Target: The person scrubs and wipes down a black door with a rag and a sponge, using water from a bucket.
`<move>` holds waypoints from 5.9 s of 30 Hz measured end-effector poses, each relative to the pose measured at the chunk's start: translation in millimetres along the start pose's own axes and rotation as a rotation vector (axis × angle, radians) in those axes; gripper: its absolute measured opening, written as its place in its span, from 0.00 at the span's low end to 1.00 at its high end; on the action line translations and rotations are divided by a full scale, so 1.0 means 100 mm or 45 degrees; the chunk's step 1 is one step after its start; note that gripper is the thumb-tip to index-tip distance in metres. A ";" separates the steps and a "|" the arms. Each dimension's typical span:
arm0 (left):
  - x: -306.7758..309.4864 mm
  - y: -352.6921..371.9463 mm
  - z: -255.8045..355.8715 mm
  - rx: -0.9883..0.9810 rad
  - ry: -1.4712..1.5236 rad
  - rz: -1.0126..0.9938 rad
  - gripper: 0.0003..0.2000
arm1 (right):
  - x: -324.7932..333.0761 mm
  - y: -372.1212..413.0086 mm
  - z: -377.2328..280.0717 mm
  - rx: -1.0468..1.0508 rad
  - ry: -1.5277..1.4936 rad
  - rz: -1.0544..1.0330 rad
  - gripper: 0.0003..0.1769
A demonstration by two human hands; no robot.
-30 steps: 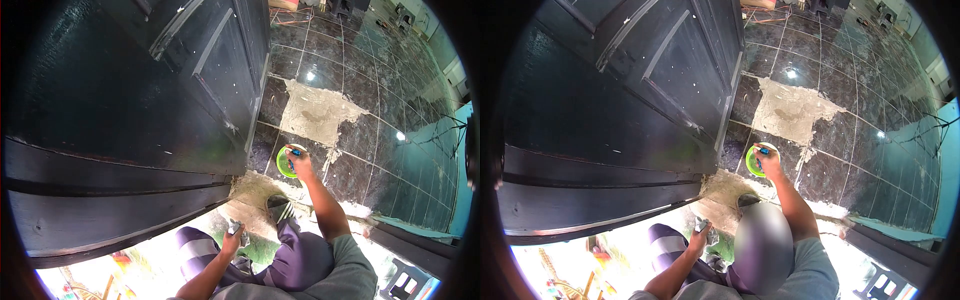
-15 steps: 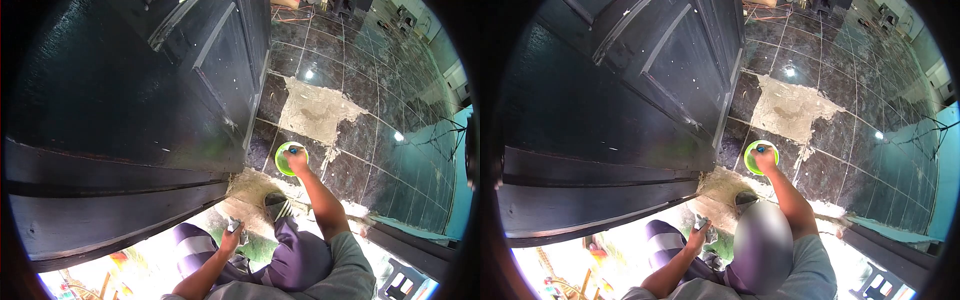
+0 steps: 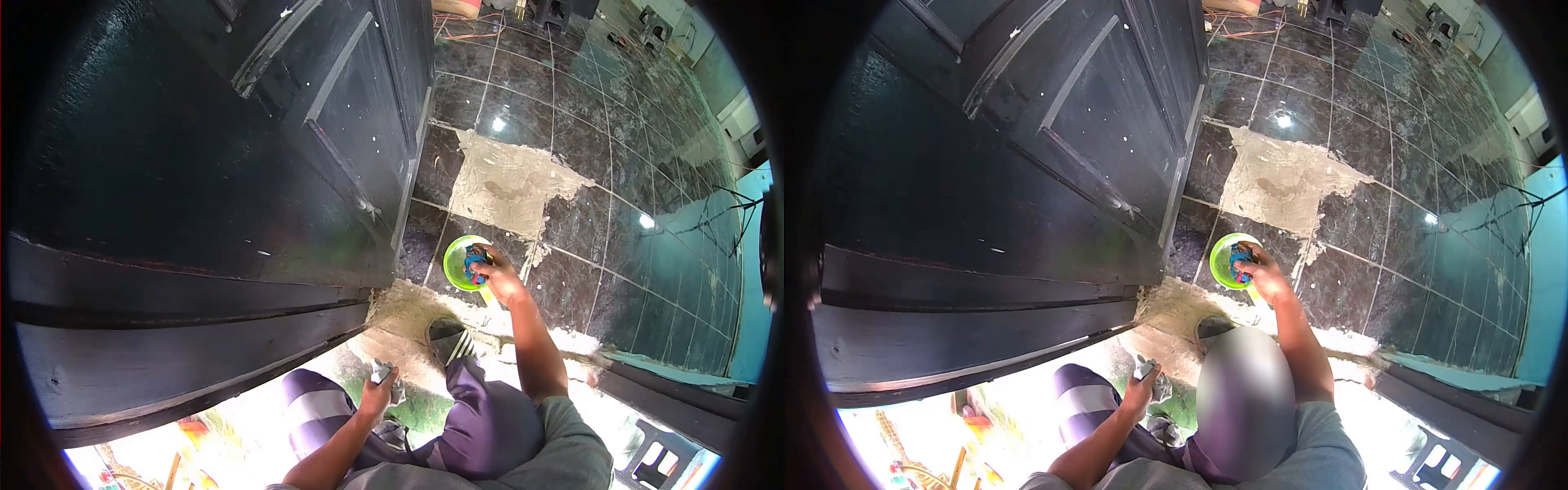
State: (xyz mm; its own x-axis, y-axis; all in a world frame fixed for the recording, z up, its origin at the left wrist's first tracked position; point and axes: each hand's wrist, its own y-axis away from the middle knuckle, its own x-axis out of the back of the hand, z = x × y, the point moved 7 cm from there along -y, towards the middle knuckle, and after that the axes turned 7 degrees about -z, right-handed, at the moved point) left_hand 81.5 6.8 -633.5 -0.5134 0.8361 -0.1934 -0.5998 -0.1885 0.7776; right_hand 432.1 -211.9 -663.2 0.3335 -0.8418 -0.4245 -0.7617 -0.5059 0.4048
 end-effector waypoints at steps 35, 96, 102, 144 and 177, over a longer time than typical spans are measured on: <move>0.01 0.05 0.02 0.012 0.021 0.025 0.08 | -0.24 -0.26 -0.04 0.063 0.054 0.291 0.21; 0.49 0.51 0.44 -0.222 0.060 0.013 0.07 | 0.24 0.50 -0.13 0.083 1.937 0.150 0.37; 0.65 0.54 0.39 -0.176 -0.181 -0.181 0.35 | -0.07 1.28 -0.70 -0.033 0.956 0.331 0.37; 0.69 0.95 0.75 -0.496 -0.136 -0.051 0.15 | -4.32 1.93 -3.88 2.050 0.789 0.236 0.23; 1.12 0.70 0.77 -0.592 -0.193 -0.006 0.14 | -5.41 2.75 -6.09 2.607 0.553 0.348 0.18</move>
State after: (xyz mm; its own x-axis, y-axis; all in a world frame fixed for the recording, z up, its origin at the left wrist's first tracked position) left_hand 29.5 126.6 -555.1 -0.4358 0.8965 -0.0800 -0.8300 -0.3659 0.4209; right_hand 380.8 -10.2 170.8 -0.0188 -0.9730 -0.2301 -0.0775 0.2309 -0.9699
